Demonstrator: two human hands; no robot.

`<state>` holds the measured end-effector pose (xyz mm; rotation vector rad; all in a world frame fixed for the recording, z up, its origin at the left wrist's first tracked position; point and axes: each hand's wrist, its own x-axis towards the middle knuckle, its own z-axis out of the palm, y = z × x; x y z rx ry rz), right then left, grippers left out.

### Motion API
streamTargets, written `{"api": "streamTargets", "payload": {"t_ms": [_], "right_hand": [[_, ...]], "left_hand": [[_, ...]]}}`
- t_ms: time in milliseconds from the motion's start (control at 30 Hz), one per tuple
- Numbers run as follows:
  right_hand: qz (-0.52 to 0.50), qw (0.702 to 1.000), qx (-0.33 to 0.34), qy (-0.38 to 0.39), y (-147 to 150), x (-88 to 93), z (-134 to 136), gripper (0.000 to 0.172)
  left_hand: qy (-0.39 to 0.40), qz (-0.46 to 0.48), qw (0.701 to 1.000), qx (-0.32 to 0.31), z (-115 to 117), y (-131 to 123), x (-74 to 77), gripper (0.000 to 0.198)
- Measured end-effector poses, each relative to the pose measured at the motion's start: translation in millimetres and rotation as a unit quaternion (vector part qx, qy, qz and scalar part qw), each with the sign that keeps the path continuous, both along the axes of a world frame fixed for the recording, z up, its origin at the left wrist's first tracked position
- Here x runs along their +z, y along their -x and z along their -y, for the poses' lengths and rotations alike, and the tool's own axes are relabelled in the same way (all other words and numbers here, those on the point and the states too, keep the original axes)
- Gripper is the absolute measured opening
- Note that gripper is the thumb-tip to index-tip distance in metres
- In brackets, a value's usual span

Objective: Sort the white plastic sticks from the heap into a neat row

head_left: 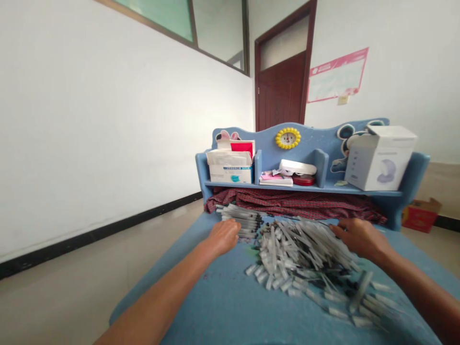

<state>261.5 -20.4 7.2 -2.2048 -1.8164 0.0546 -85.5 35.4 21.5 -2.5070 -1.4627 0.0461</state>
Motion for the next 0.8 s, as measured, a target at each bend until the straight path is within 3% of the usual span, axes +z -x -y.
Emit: {"api": "streamTargets", "payload": {"t_ms": [267,467,667,800], "right_hand": [[-0.086,0.983,0.051,-0.151,10,-14.4,1,0.04],[-0.109,0.966,0.072,-0.224,13,-16.0,15,0.042],[-0.145,0.949,0.152,-0.234,37,-6.9,32,0.041],[-0.197,0.937,0.23,-0.177,53,-6.5,41,0.043]], "left_hand": [[0.034,-0.033,0.999,-0.021,-9,-14,-8.6,0.017],[0.034,-0.043,0.997,-0.053,-7,-12,2.9,0.011],[-0.004,0.011,0.99,-0.139,26,-43,22.2,0.006],[0.014,0.069,0.97,-0.234,55,-78,19.7,0.006]]}}
